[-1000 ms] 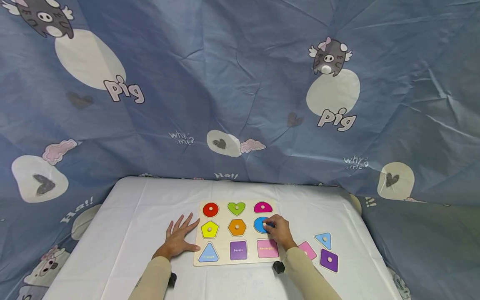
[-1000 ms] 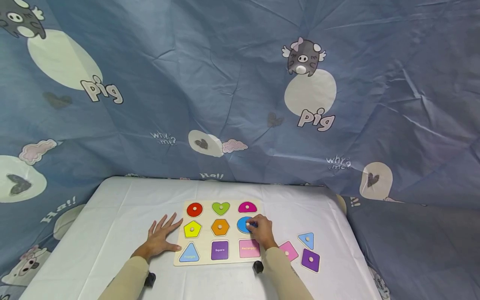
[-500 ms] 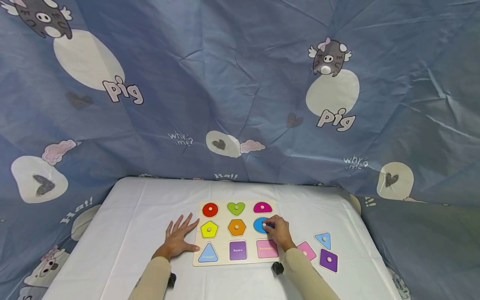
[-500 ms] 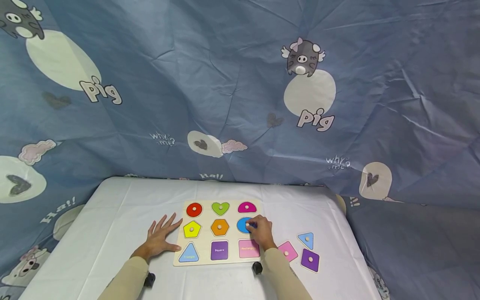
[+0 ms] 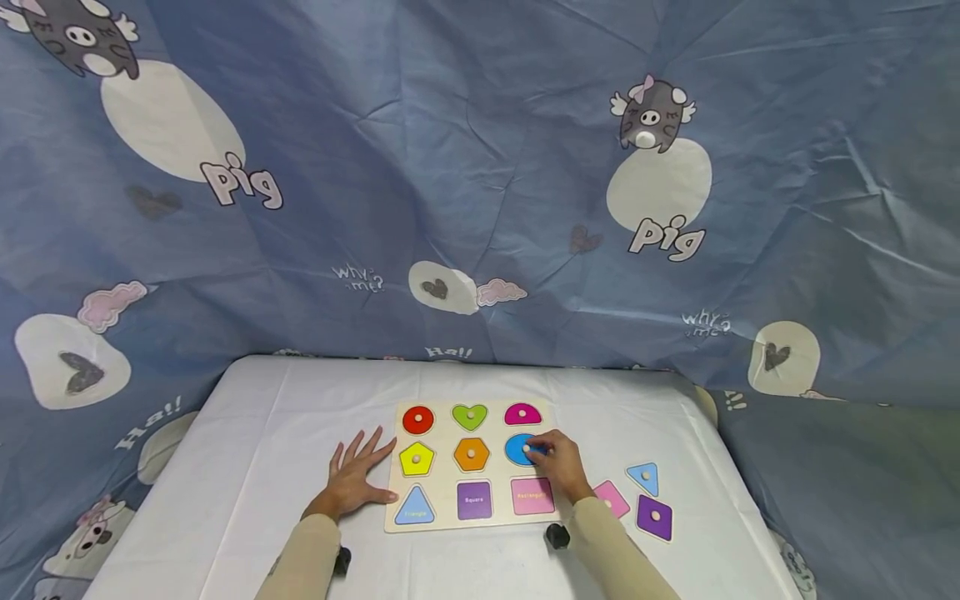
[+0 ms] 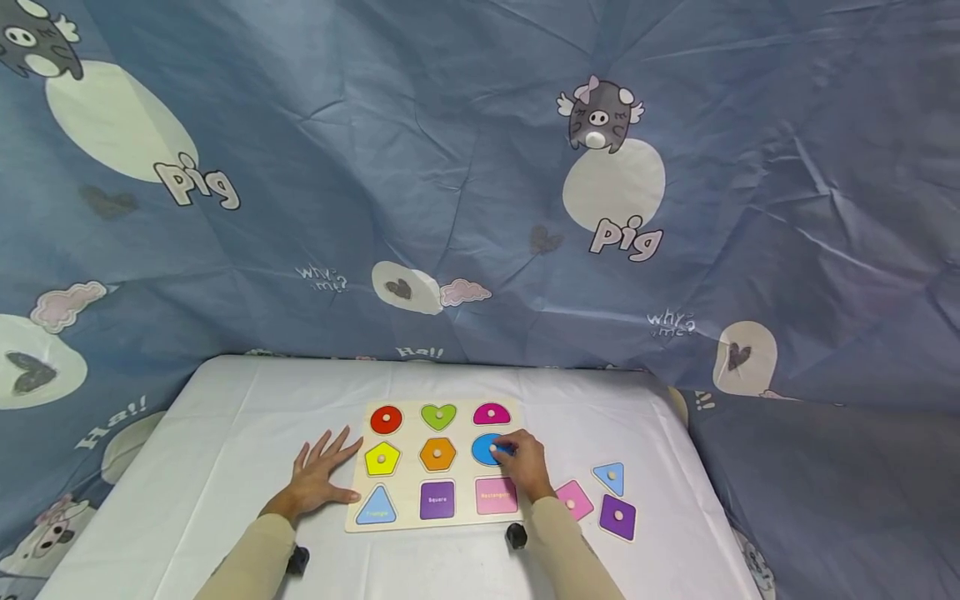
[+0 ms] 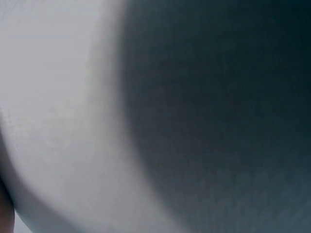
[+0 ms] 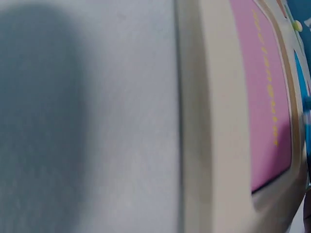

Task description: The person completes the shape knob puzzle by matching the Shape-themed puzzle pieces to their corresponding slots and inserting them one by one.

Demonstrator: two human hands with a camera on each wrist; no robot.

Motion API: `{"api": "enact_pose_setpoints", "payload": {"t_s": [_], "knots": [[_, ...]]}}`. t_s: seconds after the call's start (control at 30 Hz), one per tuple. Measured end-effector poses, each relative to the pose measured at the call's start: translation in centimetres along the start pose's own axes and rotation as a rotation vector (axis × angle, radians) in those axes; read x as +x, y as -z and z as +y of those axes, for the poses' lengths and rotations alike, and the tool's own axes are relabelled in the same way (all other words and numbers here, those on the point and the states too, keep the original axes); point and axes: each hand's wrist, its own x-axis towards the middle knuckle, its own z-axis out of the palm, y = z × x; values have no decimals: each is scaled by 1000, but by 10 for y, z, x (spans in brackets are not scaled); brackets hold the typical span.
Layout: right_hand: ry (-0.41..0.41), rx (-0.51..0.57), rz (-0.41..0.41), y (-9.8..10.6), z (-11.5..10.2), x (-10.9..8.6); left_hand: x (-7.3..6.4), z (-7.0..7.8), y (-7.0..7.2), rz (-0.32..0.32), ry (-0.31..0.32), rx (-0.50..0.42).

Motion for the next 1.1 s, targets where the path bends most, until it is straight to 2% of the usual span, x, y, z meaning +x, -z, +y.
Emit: {"api": "enact_pose_setpoints", "payload": {"t_s": [0.13,0.43,0.67,0.8,0.97,1.1], "knots": [[-31,36,40,7,4,-3,0,0,0,6,-7,1],[-45,48,204,35,23,-10,1,-2,-2,3,-2,-1],[-149,94,304,60,39,-20,1,-2,-2,23,-18,-5],[-176,60,353,75,49,-28,1,-1,-2,20,-8,6],[-212,-36,413,91,61,-41,1,1,-1,6,-2,13],[-261,-57,444,100,70,-50,-1,1,-1,7,-3,10]]}}
